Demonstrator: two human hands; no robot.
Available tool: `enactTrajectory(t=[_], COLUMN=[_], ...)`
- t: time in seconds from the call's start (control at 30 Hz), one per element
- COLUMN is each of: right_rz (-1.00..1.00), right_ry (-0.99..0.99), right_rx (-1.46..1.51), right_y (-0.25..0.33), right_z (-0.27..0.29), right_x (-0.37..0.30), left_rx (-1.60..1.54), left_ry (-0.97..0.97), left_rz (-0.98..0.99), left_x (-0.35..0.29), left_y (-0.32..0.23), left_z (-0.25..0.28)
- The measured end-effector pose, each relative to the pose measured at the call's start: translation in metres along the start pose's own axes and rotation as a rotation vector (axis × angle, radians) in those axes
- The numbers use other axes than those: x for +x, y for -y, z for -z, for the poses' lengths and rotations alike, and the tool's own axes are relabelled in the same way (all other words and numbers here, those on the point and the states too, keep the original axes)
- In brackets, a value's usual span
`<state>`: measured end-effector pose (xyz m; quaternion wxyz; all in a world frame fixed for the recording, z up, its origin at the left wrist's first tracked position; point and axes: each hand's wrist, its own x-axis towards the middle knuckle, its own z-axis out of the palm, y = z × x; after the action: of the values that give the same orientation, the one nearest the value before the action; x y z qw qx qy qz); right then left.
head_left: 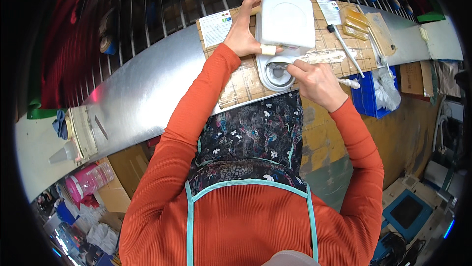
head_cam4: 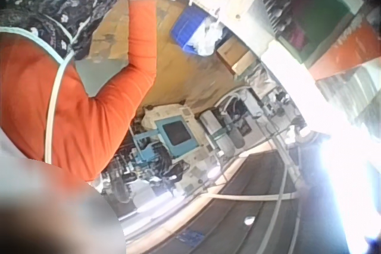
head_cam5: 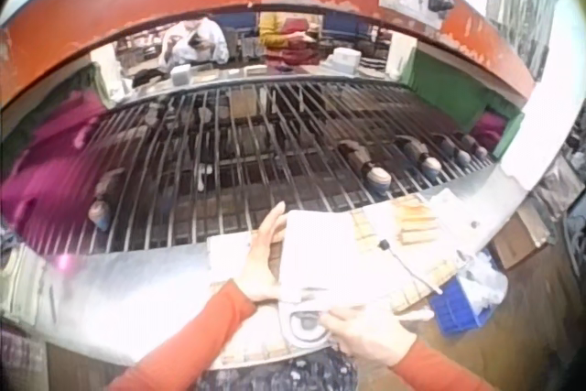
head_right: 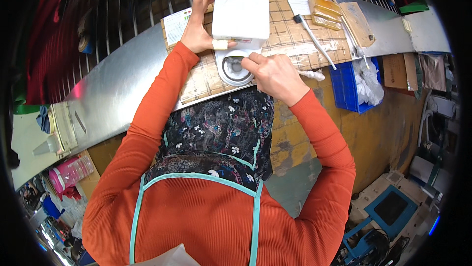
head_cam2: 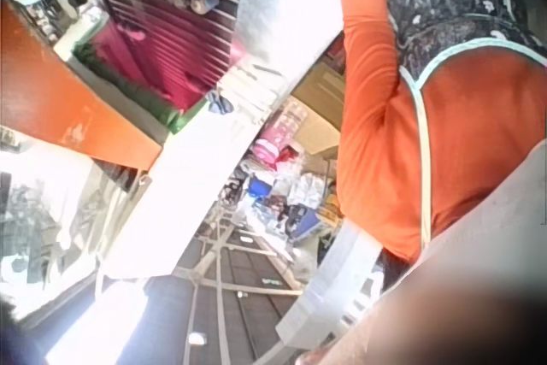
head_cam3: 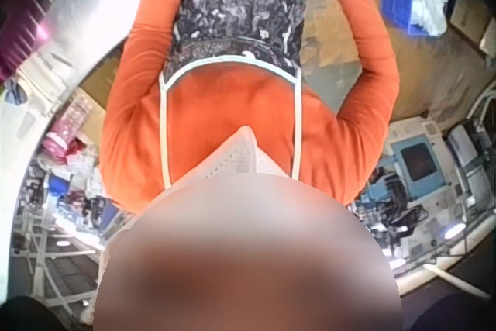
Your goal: The person repeatedly applies glue to the sole and strap of a blue and black sandal using a small brush. They dip the brush into a white glue container, spread glue on the sandal, and repeat the process multiple times.
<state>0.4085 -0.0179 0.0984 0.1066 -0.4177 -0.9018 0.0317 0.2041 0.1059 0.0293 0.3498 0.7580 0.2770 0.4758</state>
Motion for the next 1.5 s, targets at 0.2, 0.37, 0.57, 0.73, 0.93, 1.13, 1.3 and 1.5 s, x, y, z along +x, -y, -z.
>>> enactTrajectory(t=[0.2,0.37,0.57,0.73,0.93,1.13,1.3,1.5], right_rz=[0.05,0.082,0.124,0.164,-0.321,-0.445,-0.532,-0.52], right_ry=[0.004,0.033,0.027,0.025,0.015,-0.153,-0.108,-0.104], right_rx=[0.019,0.034,0.058,0.108,-0.065,-0.195,-0.276,-0.363], right_y=[-0.006,-0.011,-0.017,-0.02,0.038,0.081,0.097,0.102], right_z=[0.003,0.004,0.005,0.001,-0.017,-0.023,-0.026,-0.033], right_x=[0.001,0.004,0.005,0.001,-0.021,-0.018,-0.006,-0.003], left_rx=[0.021,0.021,-0.032,-0.074,-0.006,0.026,0.033,0.002], left_ry=[0.006,0.016,0.016,0.025,-0.02,-0.028,-0.058,-0.035], left_rz=[-0.019,0.005,0.033,0.054,0.057,0.007,0.003,0.037], left_x=[0.001,0.001,0.001,0.003,0.001,-0.002,-0.004,-0.004], left_y=[0.009,0.01,-0.004,-0.012,-0.017,-0.015,-0.014,-0.012], left_z=[-0.003,-0.002,0.002,0.004,0.002,-0.002,-0.003,-0.004])
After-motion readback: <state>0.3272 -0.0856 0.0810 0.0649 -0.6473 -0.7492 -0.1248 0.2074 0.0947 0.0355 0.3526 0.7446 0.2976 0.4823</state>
